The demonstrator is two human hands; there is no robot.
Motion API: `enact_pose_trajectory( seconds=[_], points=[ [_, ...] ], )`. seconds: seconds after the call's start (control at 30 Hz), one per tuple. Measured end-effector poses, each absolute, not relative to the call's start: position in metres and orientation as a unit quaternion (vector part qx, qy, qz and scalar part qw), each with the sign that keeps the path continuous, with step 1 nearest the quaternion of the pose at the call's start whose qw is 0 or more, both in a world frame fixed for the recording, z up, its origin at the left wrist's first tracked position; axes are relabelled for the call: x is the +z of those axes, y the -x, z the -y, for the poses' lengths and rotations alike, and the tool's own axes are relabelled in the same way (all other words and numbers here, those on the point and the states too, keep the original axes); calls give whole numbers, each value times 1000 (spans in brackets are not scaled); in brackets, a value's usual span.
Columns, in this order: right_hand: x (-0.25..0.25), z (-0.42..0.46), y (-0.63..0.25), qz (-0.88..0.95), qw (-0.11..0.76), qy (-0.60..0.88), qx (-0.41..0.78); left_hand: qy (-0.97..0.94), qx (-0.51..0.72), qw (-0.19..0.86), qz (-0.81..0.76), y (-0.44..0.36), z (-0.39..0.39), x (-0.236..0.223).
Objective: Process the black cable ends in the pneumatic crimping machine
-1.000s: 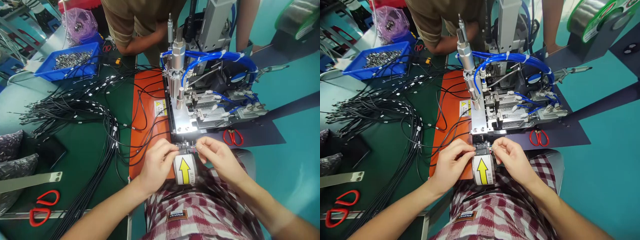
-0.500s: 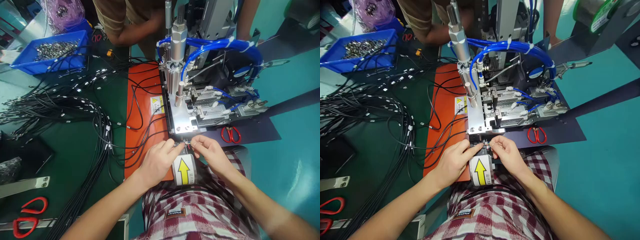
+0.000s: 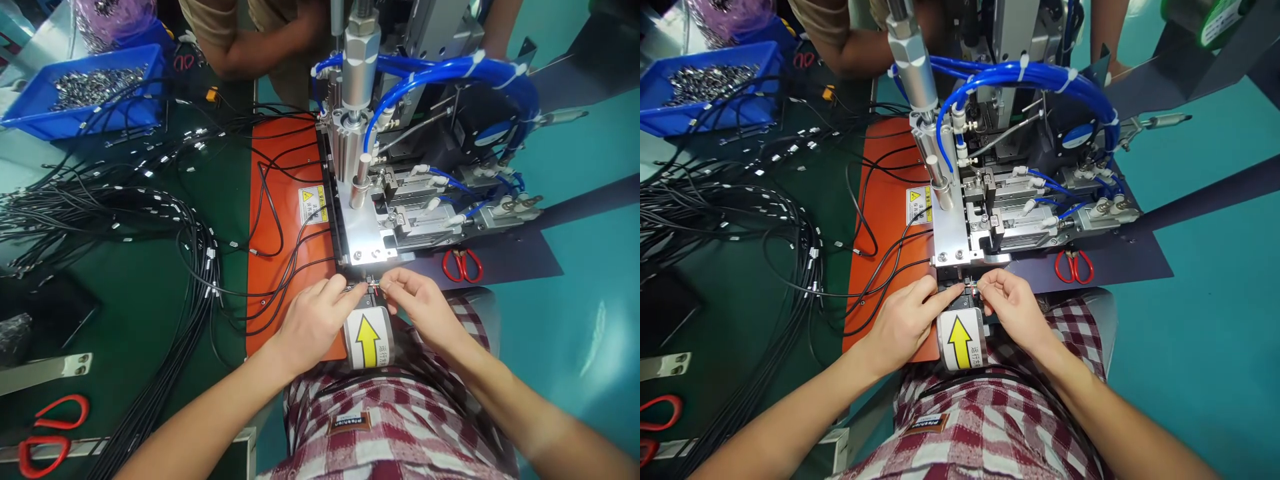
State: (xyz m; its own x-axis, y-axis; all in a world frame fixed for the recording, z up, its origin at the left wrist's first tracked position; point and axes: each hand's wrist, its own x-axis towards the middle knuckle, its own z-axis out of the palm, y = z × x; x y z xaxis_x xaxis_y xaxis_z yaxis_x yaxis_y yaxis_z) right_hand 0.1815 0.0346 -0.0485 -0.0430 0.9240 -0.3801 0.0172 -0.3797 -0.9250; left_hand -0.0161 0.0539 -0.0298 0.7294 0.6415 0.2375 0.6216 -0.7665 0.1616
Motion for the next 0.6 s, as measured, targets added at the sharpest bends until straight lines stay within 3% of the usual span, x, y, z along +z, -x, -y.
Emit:
enact_pose_trajectory(
  seconds=[0.37,0.6],
  points=[
    [-47,-34,-180,414,372,598,577,-932,126,21,-339,16,-52,-31],
    [-46,-31,-178,452,360,641,505,-933,127,14,-336,15,-51,-31]
  ],
)
